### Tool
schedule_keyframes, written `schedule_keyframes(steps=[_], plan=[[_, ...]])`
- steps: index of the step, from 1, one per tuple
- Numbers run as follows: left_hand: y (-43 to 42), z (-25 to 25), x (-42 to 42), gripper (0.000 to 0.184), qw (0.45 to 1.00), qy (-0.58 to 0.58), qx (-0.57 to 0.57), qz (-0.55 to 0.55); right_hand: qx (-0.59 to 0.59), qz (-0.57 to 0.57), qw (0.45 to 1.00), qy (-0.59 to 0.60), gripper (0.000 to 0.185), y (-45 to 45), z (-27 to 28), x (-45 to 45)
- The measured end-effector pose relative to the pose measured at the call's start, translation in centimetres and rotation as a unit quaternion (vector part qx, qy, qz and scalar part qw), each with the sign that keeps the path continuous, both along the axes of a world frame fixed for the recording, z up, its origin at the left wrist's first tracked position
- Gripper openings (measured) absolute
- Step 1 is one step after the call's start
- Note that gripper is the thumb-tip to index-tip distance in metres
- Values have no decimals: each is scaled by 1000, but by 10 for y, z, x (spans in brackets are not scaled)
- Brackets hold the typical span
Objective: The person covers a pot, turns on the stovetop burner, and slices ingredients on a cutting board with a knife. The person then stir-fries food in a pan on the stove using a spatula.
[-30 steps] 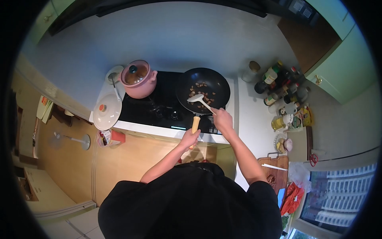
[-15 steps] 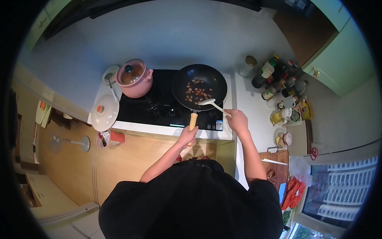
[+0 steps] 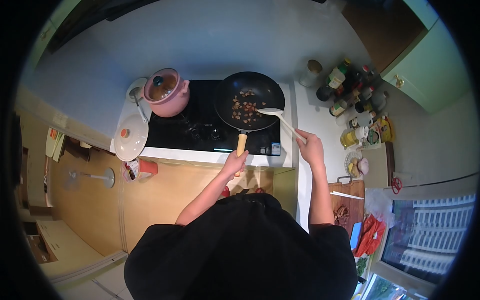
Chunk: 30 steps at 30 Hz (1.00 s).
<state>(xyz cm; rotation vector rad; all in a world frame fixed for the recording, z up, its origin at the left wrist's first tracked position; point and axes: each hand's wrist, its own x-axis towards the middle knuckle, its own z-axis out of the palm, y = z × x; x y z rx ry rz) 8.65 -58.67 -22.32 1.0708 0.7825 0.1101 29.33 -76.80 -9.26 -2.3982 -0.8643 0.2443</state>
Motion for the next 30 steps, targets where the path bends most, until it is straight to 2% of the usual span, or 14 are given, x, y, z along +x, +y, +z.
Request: schedule_keyframes(steps=[10,16,22,30], plan=[[0,1,1,27,1000,0,0,0,5,33,999,-43,31,-8,5,1],[1,-1,1,27,1000,-2,-5,-4,-130,70,985,-87,28,18,34,-7],[1,3,0,28,1000,-4,-6,-5,-185,82,977,-63,27,39,41,-14],[1,0,0,28,1000,-4,-12,-2,-168,84,981,-55,28,26,28,-7]])
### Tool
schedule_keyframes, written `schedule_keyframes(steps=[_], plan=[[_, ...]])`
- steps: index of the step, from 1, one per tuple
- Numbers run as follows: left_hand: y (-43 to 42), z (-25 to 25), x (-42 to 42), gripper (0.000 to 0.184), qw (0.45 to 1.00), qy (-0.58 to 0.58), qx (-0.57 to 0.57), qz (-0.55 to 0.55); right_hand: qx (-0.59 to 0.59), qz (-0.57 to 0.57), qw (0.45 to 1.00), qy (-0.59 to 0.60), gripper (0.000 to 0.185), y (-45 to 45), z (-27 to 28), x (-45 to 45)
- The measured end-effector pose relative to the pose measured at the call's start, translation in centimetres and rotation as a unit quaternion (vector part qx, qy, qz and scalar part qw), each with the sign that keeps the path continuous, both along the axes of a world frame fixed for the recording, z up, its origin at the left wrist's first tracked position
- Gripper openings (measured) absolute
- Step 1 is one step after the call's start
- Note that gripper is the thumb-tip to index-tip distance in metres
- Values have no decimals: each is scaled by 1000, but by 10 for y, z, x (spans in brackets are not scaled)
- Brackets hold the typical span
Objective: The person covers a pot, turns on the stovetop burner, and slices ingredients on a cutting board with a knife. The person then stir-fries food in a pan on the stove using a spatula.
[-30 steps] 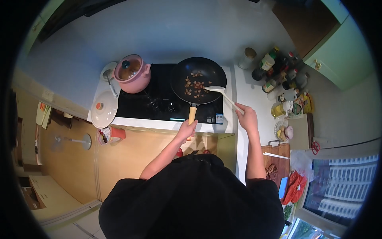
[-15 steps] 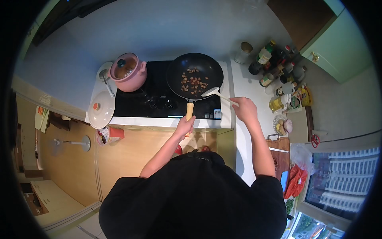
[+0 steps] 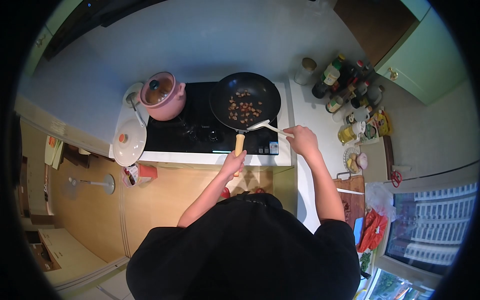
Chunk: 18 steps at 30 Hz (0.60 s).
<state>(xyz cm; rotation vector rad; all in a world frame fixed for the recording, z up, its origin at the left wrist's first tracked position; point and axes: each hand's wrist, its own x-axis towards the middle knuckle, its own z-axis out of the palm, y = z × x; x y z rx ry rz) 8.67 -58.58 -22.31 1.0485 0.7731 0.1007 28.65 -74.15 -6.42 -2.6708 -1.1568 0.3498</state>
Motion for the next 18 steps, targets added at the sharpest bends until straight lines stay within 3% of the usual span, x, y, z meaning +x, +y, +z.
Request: schedule_keyframes(steps=[13,18], plan=[[0,2,0,29,1000,-7,5,-2,40,-23,999,29,28,-9,-9,0],[0,0,0,28,1000,-12,3,1,153,-3,988,-14,27,15,-36,15]])
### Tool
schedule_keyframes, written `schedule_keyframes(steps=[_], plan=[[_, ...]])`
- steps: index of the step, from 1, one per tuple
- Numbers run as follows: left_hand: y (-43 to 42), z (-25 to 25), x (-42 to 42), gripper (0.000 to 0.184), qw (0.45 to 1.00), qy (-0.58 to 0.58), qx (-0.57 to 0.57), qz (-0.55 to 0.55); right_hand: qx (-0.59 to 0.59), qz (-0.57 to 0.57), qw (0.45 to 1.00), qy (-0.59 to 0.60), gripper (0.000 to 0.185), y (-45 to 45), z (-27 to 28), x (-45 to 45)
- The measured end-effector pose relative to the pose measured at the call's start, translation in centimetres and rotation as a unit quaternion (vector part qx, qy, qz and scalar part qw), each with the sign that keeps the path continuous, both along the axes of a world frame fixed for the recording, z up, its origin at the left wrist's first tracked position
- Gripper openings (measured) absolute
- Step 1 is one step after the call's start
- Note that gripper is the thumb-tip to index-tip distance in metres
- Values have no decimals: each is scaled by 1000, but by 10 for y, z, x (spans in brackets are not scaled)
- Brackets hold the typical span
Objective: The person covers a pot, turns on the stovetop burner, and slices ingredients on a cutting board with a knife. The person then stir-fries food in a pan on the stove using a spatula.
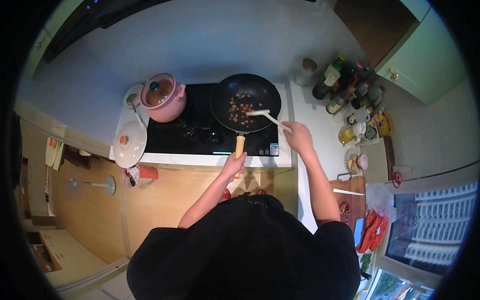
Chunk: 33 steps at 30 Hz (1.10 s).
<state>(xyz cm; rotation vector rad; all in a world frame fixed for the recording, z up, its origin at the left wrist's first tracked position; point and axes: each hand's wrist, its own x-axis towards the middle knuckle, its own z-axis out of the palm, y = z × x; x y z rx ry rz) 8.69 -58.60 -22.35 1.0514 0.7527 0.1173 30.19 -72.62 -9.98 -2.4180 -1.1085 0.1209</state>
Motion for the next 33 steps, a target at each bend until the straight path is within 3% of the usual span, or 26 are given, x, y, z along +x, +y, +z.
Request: schedule_keyframes(steps=[4,11,15,24,26,33], plan=[[1,0,-1,28,1000,0,3,-4,49,-29,997,-53,32,62,-44,10],[2,-4,-1,27,1000,-2,-4,-7,-32,-18,994,-105,32,96,-75,15],[0,-11,-1,26,1000,-3,2,-6,-46,-26,994,-99,32,66,-37,1],[-2,-6,-3,27,1000,-2,11,-11,-9,-19,994,-110,31,53,-46,9],[1,-14,-1,26,1000,3,22,-7,-53,-26,995,-86,33,59,-39,4],[2,-20,-2,27,998,-42,36,-17,42,26,997,-66,32,89,-65,8]])
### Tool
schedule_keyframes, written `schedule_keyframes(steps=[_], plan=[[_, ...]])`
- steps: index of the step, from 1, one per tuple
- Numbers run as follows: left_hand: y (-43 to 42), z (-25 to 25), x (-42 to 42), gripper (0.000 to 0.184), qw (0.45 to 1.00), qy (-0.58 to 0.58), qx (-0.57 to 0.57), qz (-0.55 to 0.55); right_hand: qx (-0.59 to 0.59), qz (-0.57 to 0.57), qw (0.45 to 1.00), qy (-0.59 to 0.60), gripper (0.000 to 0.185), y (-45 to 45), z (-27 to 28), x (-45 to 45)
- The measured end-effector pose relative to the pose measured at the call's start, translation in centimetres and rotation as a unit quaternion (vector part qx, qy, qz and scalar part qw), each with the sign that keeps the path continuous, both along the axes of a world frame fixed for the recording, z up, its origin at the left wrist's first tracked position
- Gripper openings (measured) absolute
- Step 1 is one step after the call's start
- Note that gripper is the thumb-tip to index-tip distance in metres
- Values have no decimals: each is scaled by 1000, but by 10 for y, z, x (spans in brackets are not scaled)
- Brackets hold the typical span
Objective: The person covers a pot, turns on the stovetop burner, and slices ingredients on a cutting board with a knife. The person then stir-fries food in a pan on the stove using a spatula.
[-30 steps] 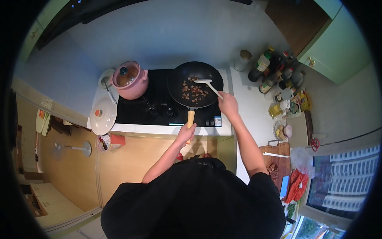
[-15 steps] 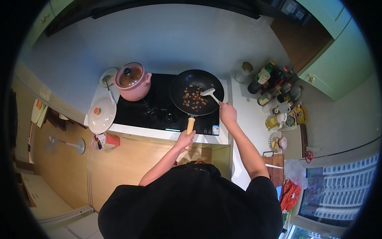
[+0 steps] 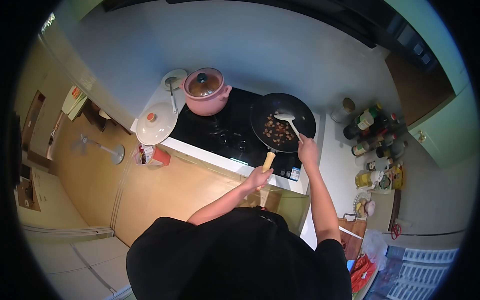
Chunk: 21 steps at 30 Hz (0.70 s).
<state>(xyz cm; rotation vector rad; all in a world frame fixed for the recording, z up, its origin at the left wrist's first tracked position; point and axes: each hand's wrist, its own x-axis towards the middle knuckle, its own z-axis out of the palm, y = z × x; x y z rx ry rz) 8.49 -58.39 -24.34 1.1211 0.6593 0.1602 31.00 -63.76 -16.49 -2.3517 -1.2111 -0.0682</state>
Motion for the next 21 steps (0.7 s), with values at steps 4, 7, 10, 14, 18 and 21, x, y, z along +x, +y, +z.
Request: schedule_keyframes(steps=[4,7,10,14,18,21], plan=[[1,1,0,26,1000,20,0,-2,-1,-17,1000,24,31,4,6,-5],[-1,2,1,27,999,33,-5,18,17,-15,999,45,30,-9,8,-4],[0,12,1,28,997,66,-8,28,56,-35,994,88,31,-46,17,3],[1,3,2,27,999,45,-11,17,77,-126,954,260,31,-95,32,-6],[1,17,1,26,998,55,-24,24,181,-164,886,394,34,-120,28,-41],[0,15,0,24,997,59,-40,14,225,-173,860,425,35,-131,19,-59]])
